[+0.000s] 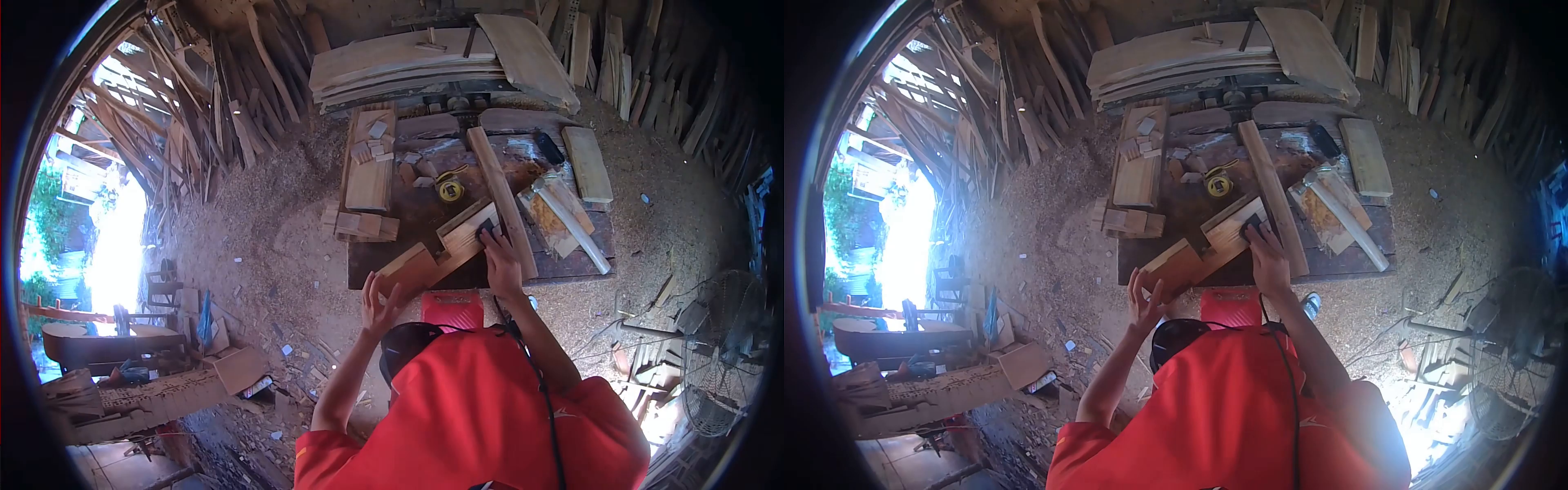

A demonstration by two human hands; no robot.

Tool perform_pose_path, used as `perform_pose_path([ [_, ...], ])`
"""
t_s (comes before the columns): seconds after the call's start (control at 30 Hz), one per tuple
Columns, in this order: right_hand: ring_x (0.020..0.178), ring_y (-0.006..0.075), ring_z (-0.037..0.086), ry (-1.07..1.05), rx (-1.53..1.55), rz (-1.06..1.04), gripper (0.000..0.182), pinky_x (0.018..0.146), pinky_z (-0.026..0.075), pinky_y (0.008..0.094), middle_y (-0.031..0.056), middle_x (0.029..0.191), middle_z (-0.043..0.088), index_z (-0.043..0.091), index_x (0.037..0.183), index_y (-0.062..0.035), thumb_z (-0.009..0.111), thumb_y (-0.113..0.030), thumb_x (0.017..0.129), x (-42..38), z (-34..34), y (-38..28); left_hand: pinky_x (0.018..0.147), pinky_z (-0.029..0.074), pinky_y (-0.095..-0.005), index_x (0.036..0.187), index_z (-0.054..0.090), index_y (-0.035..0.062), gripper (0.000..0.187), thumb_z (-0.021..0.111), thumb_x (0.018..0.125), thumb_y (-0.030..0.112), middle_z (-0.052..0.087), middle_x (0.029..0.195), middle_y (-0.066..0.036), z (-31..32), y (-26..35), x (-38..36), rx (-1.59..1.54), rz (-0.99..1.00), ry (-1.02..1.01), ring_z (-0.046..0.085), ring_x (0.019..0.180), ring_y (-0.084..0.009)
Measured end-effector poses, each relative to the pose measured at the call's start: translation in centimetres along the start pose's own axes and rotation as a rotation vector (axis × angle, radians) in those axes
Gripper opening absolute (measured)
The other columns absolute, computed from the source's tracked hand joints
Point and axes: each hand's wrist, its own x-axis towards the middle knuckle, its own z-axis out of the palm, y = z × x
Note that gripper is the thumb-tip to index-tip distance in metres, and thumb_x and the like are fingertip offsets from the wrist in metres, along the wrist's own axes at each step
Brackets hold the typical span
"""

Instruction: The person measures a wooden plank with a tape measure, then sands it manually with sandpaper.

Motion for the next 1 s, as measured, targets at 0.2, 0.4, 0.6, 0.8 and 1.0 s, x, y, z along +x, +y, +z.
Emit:
perform_pose_path([
  [0.2, 0.144, 0.0409, 0.058, 0.102, -0.025, -0.095, 0.034, 0.121, 0.045, 0.0556, 0.0117, 0.147, 0.070, 0.071, 0.136, -0.0020, 0.062, -0.002, 0.104, 3.4, -2.4, -2.3, 0.116, 0.049, -0.0612, 0.144, 0.070, 0.0254, 0.068, 0.088, 0.080, 0.013, 0.046, 0.155, -0.022, 0.6, -1.9, 0.7, 0.038, 0.034, -0.001, 0.048, 0.146, -0.0522],
  [0.4, 0.147, 0.0345, 0.056, -0.135, -0.184, -0.240, 0.038, 0.127, 0.038, 0.0579, 0.0087, 0.147, 0.070, 0.071, 0.137, -0.0053, 0.063, -0.001, 0.100, 5.6, -1.8, -2.4, 0.116, 0.049, -0.0620, 0.143, 0.070, 0.0270, 0.065, 0.088, 0.081, 0.018, 0.045, 0.157, -0.022, 1.4, -2.2, -0.7, 0.119, 0.076, 0.005, 0.048, 0.146, -0.0519],
  [0.6, 0.149, 0.0315, 0.055, -0.177, -0.190, -0.202, 0.039, 0.128, 0.037, 0.0563, 0.0057, 0.146, 0.071, 0.072, 0.137, -0.0072, 0.064, -0.001, 0.099, 5.1, -2.1, -2.6, 0.117, 0.049, -0.0596, 0.140, 0.070, 0.0194, 0.064, 0.093, 0.081, 0.027, 0.045, 0.158, -0.021, 0.3, -0.7, -0.7, 0.075, 0.060, 0.004, 0.050, 0.144, -0.0505],
  [0.8, 0.147, 0.0322, 0.057, -0.164, -0.177, -0.214, 0.039, 0.126, 0.038, 0.0564, 0.0062, 0.146, 0.071, 0.072, 0.137, -0.0070, 0.065, -0.002, 0.099, 4.1, -2.8, -2.5, 0.112, 0.053, -0.0522, 0.137, 0.069, 0.0075, 0.070, 0.099, 0.077, 0.029, 0.062, 0.144, -0.019, -2.0, 2.1, 3.2, -0.243, -0.279, 0.095, 0.063, 0.133, -0.0416],
  [1.0, 0.145, 0.0337, 0.058, -0.033, -0.206, -0.142, 0.038, 0.123, 0.043, 0.0556, 0.0074, 0.145, 0.071, 0.072, 0.136, -0.0055, 0.065, -0.002, 0.098, 2.8, -0.9, -3.3, 0.087, 0.062, -0.0411, 0.119, 0.076, 0.0035, 0.056, 0.101, 0.074, 0.025, 0.080, 0.108, -0.016, -3.0, 2.5, 6.8, -0.438, -0.631, -0.164, 0.080, 0.099, -0.0313],
])
